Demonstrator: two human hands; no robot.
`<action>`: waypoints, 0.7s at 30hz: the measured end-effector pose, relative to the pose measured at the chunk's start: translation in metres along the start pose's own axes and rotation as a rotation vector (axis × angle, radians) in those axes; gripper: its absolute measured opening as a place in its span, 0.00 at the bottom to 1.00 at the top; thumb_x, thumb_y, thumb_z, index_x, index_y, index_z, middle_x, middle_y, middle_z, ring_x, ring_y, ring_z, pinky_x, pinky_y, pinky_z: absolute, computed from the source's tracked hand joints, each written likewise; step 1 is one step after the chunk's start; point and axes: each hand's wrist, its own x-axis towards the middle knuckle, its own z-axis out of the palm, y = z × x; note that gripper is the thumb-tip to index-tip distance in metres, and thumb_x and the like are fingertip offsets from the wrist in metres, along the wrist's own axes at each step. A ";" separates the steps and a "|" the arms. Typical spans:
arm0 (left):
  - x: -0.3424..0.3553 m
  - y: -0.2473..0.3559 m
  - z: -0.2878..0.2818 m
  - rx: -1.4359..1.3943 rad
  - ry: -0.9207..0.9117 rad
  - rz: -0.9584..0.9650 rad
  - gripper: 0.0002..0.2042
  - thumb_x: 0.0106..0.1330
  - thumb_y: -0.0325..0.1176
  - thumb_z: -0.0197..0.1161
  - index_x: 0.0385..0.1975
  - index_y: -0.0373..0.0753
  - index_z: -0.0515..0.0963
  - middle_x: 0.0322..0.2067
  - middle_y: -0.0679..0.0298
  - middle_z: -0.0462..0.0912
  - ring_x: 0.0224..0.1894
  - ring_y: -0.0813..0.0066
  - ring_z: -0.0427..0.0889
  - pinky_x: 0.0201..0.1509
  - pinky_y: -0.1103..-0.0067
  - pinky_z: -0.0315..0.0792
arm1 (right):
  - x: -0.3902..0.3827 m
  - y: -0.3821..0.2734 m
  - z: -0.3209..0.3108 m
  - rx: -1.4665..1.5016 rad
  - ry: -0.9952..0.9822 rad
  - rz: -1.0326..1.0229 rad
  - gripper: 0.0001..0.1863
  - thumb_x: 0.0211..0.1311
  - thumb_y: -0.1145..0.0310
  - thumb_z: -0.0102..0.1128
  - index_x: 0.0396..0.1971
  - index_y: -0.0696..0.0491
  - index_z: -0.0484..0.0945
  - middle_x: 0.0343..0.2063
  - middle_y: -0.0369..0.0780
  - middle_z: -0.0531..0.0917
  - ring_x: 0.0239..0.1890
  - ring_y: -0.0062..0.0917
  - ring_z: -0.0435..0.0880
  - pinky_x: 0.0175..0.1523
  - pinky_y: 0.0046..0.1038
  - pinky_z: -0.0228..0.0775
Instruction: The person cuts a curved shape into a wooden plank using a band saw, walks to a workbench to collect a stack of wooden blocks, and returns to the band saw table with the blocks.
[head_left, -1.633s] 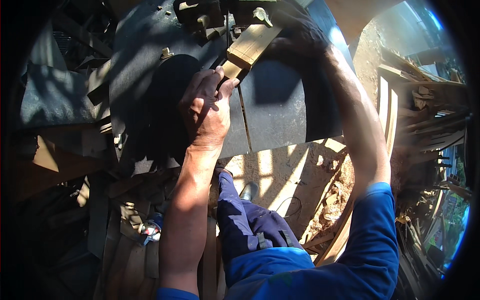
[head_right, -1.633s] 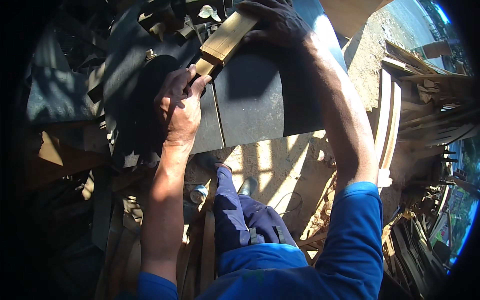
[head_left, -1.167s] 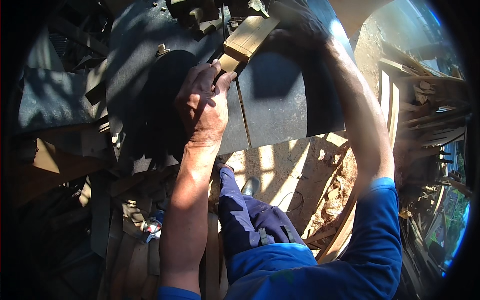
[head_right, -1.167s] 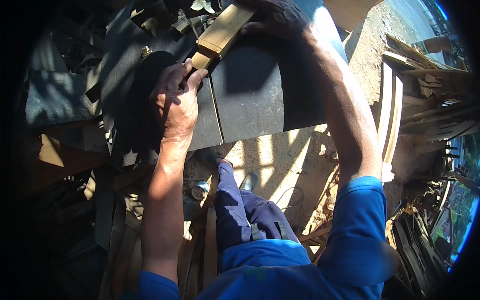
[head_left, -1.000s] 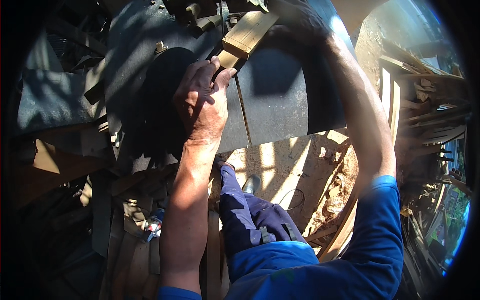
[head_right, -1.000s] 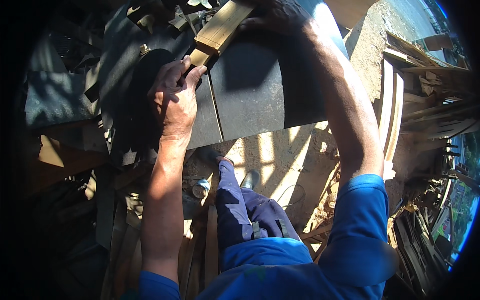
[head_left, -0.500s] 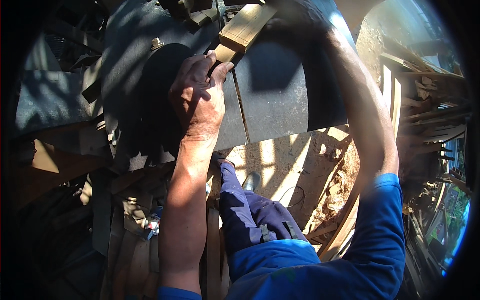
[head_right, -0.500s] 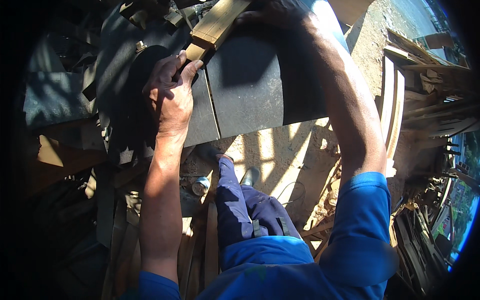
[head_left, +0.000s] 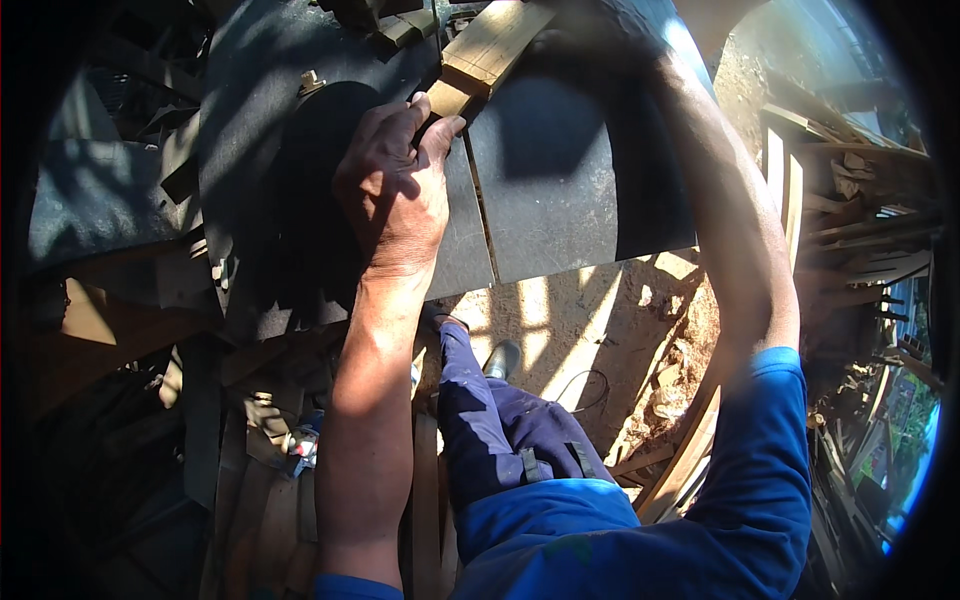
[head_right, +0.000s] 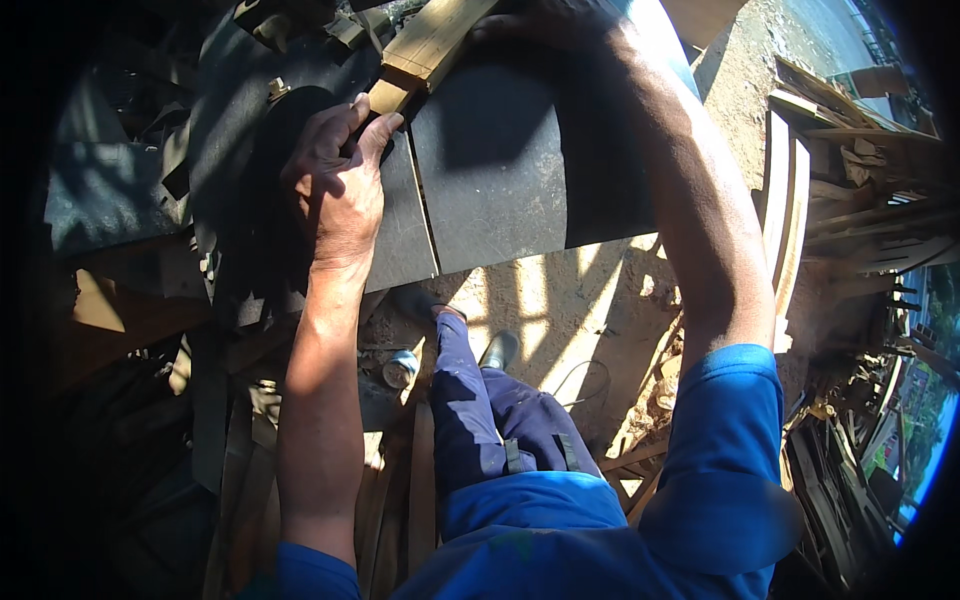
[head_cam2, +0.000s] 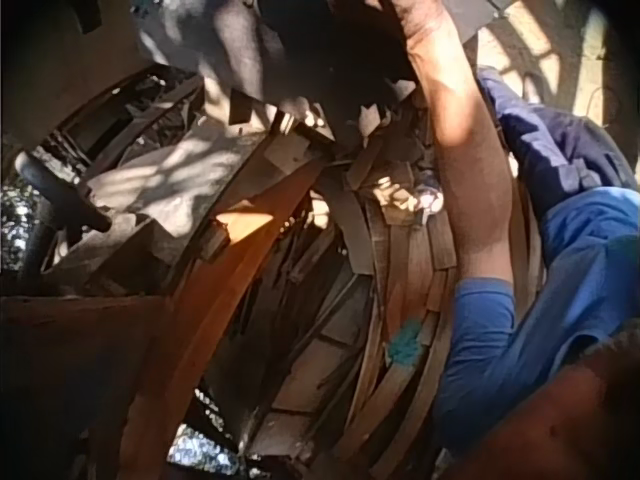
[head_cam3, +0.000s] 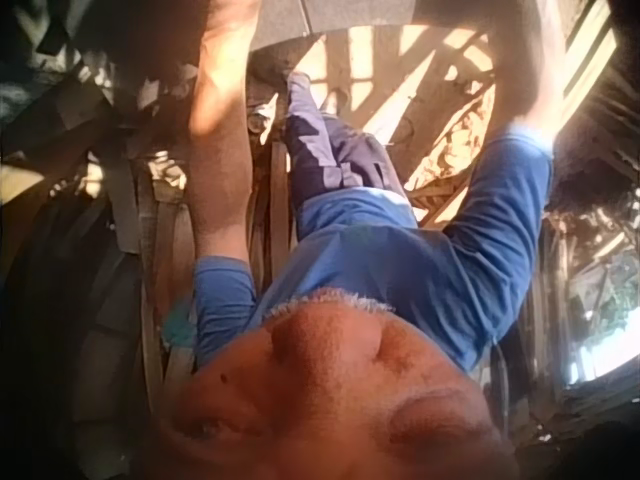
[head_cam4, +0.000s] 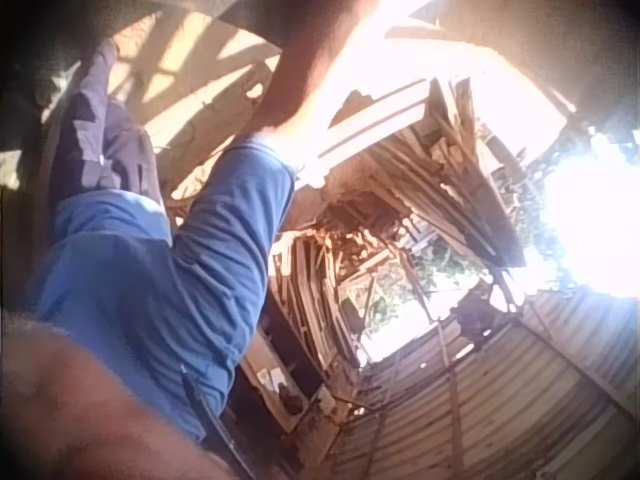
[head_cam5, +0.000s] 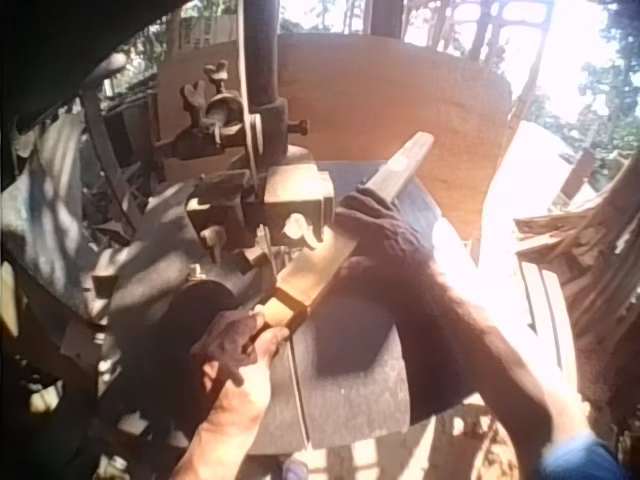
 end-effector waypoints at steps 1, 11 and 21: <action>0.000 0.000 0.000 -0.008 -0.001 0.000 0.12 0.58 0.31 0.78 0.39 0.34 0.87 0.39 0.56 0.88 0.40 0.66 0.89 0.46 0.75 0.83 | 0.000 -0.001 -0.001 -0.004 -0.017 0.038 0.39 0.50 0.36 0.67 0.51 0.56 0.80 0.49 0.48 0.77 0.61 0.49 0.71 0.66 0.48 0.65; 0.001 0.001 0.001 -0.033 0.011 0.012 0.12 0.57 0.28 0.78 0.39 0.31 0.86 0.38 0.55 0.88 0.39 0.67 0.89 0.45 0.75 0.83 | 0.002 0.006 0.003 0.016 0.017 0.003 0.44 0.53 0.30 0.61 0.58 0.53 0.78 0.52 0.48 0.77 0.62 0.50 0.70 0.68 0.50 0.62; 0.000 -0.008 0.003 -0.039 0.058 0.138 0.13 0.58 0.29 0.77 0.40 0.31 0.85 0.37 0.54 0.87 0.33 0.68 0.88 0.37 0.77 0.81 | -0.015 0.016 0.007 -0.042 -0.011 0.002 0.35 0.58 0.34 0.60 0.55 0.47 0.79 0.57 0.43 0.76 0.67 0.47 0.67 0.66 0.56 0.60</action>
